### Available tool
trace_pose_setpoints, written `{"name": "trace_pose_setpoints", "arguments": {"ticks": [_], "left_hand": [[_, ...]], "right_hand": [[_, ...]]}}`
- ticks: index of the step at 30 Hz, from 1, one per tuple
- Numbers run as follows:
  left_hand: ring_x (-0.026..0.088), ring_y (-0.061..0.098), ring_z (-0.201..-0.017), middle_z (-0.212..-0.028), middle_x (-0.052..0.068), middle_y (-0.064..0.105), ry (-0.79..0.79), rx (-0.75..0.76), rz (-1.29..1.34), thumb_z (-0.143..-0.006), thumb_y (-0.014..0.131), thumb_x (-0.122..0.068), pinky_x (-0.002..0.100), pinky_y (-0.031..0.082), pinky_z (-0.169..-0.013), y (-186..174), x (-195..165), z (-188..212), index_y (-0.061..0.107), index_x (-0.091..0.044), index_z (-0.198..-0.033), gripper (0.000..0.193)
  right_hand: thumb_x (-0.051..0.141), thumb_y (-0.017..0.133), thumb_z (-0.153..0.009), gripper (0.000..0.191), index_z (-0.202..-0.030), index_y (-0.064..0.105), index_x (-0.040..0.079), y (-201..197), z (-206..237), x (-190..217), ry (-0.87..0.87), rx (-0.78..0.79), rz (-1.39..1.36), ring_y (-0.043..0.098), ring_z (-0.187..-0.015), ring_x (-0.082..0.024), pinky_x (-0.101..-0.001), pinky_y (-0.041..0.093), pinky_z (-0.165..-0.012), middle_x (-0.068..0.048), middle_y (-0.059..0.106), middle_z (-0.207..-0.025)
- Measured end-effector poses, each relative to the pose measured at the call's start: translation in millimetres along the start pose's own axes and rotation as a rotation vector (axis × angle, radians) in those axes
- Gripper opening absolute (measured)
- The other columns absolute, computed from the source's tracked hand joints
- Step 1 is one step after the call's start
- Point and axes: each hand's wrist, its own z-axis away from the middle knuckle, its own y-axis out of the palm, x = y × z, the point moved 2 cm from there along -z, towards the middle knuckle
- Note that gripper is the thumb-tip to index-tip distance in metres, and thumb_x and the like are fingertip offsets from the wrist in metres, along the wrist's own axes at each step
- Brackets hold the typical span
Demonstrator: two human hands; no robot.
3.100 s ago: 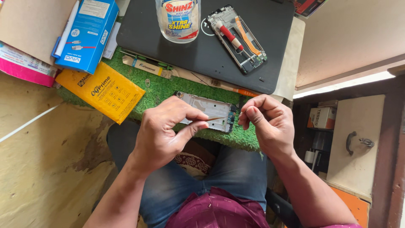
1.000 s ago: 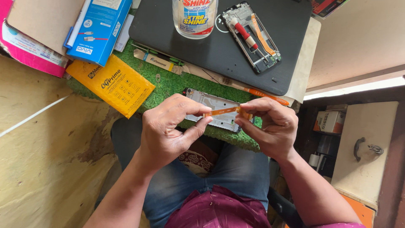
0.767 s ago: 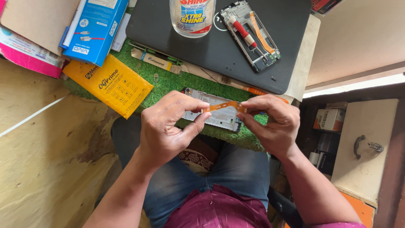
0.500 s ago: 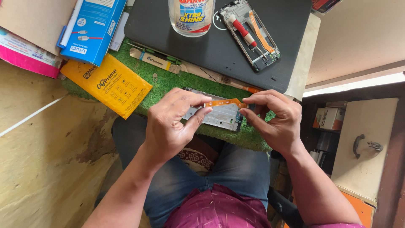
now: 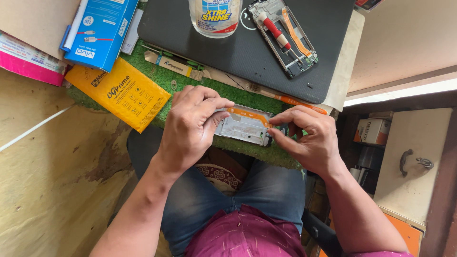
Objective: The person cleans a small electronic component with a toothbrush, then uses a screwdriver to adjust parts on a disassembled phone chassis. They apply adhesive with a small tube and reposition a ribbon cable inside the chassis.
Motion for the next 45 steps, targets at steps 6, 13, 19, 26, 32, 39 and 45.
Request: {"name": "trace_pose_setpoints", "arguments": {"ticks": [6, 13, 19, 26, 32, 39, 45], "left_hand": [[0.025, 0.063, -0.095, -0.097, 0.005, 0.068, -0.005, 0.050, -0.025, -0.084, 0.082, -0.008, 0.040, 0.042, -0.087, 0.4, 2.4, -0.1, 0.076, -0.010, -0.102, 0.019], [0.024, 0.071, -0.089, -0.093, 0.008, 0.075, -0.038, 0.332, 0.264, -0.077, 0.082, -0.011, 0.037, 0.051, -0.087, 3.0, -8.2, 0.8, 0.073, -0.008, -0.095, 0.020], [0.023, 0.071, -0.080, -0.088, 0.010, 0.073, -0.116, 0.452, 0.386, -0.084, 0.081, -0.015, 0.034, 0.055, -0.072, 13.8, -19.1, 4.1, 0.072, -0.003, -0.096, 0.019], [0.016, 0.075, -0.087, -0.099, 0.009, 0.075, -0.262, 0.243, 0.628, -0.089, 0.076, -0.006, 0.029, 0.060, -0.079, 21.8, -27.2, 6.0, 0.069, -0.002, -0.114, 0.026], [0.022, 0.075, -0.088, -0.098, 0.009, 0.075, -0.006, 0.268, 0.480, -0.089, 0.078, -0.004, 0.031, 0.059, -0.079, 17.4, -27.7, 6.3, 0.073, -0.005, -0.106, 0.017], [0.021, 0.076, -0.087, -0.097, 0.009, 0.075, -0.035, 0.165, 0.480, -0.091, 0.077, -0.002, 0.030, 0.060, -0.077, 8.6, -23.6, 7.3, 0.072, -0.004, -0.104, 0.013], [0.021, 0.075, -0.086, -0.098, 0.011, 0.074, -0.069, 0.055, 0.298, -0.091, 0.078, -0.001, 0.030, 0.059, -0.075, 4.3, -11.1, 3.0, 0.070, -0.001, -0.105, 0.016]], "right_hand": [[0.006, 0.085, -0.079, 0.019, -0.096, 0.077, 0.004, 2.3, 1.7, -4.0, 0.058, 0.042, -0.011, 0.059, -0.062, -0.007, -0.0225, 0.048, -0.057, -0.003, 0.074, -0.086], [-0.007, 0.070, -0.096, 0.016, -0.112, 0.072, -0.003, 8.4, 9.3, -17.8, 0.151, -0.151, -0.561, 0.068, -0.093, -0.008, -0.0216, 0.056, -0.081, -0.007, 0.072, -0.104], [-0.007, 0.061, -0.102, 0.021, -0.120, 0.072, -0.002, 5.0, 13.3, -18.8, 0.100, -0.061, -0.808, 0.068, -0.098, -0.009, -0.0224, 0.057, -0.084, -0.006, 0.067, -0.112], [-0.008, 0.071, -0.095, 0.041, -0.132, 0.058, 0.002, 13.4, 18.2, -14.1, 0.139, 0.094, -0.653, 0.068, -0.094, -0.011, -0.0222, 0.056, -0.079, -0.006, 0.071, -0.103], [-0.009, 0.072, -0.094, 0.051, -0.135, 0.045, 0.006, 17.3, 20.9, -11.3, 0.098, 0.198, -0.813, 0.070, -0.100, -0.012, -0.0248, 0.058, -0.088, -0.010, 0.069, -0.106], [-0.011, 0.060, -0.099, 0.035, -0.130, 0.051, 0.003, 3.8, 17.9, -17.7, 0.097, 0.066, -0.771, 0.073, -0.100, -0.017, -0.0324, 0.062, -0.088, -0.013, 0.071, -0.111], [-0.006, 0.055, -0.107, 0.020, -0.125, 0.063, -0.004, -8.6, 9.8, -19.2, 0.070, -0.075, -0.801, 0.070, -0.106, -0.019, -0.0341, 0.060, -0.103, -0.016, 0.068, -0.121]]}}
